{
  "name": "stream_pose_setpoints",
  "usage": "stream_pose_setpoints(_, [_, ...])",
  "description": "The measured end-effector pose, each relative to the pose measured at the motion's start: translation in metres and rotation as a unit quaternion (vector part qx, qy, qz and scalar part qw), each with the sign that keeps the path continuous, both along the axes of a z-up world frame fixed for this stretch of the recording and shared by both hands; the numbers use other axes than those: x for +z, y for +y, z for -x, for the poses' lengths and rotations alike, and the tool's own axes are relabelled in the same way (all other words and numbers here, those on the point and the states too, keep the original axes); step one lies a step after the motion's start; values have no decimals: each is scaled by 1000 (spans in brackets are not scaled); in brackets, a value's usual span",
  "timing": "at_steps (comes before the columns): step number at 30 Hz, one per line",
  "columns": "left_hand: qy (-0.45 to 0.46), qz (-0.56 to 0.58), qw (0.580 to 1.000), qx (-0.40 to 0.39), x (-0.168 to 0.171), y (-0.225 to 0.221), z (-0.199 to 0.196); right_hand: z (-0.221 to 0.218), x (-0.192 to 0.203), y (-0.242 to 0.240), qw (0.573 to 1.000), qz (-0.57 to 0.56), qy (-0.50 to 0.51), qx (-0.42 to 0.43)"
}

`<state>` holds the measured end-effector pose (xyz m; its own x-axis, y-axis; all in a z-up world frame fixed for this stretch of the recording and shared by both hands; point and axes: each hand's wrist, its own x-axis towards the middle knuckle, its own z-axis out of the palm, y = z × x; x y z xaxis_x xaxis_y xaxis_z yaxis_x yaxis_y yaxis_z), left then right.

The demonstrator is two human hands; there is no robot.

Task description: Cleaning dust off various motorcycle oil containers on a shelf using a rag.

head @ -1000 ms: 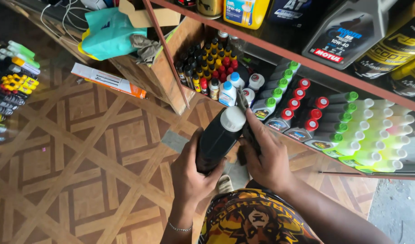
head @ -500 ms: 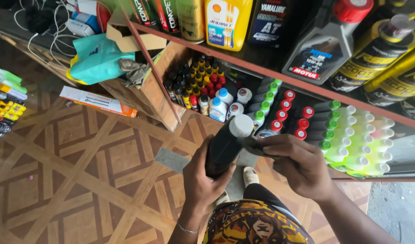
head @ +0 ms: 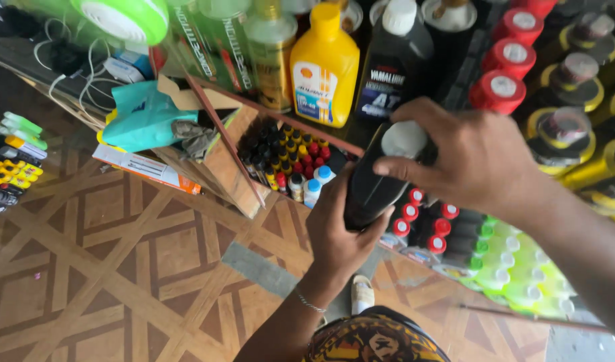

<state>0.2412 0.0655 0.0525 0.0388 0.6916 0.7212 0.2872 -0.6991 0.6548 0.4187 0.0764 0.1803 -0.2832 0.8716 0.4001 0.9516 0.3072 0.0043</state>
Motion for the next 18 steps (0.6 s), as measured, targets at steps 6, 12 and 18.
stream_pose_setpoints(6, [-8, -46, 996, 69, 10, 52, -59, -38, 43, 74, 997, 22, -64, 45])
stream_pose_setpoints(12, [-50, -41, 998, 9, -2, 82, -84, -51, 48, 133, 977, -22, -108, 184])
stream_pose_setpoints(18, [-8, -28, 999, -19, -22, 97, -95, -68, 61, 177, 957, 63, -118, 256])
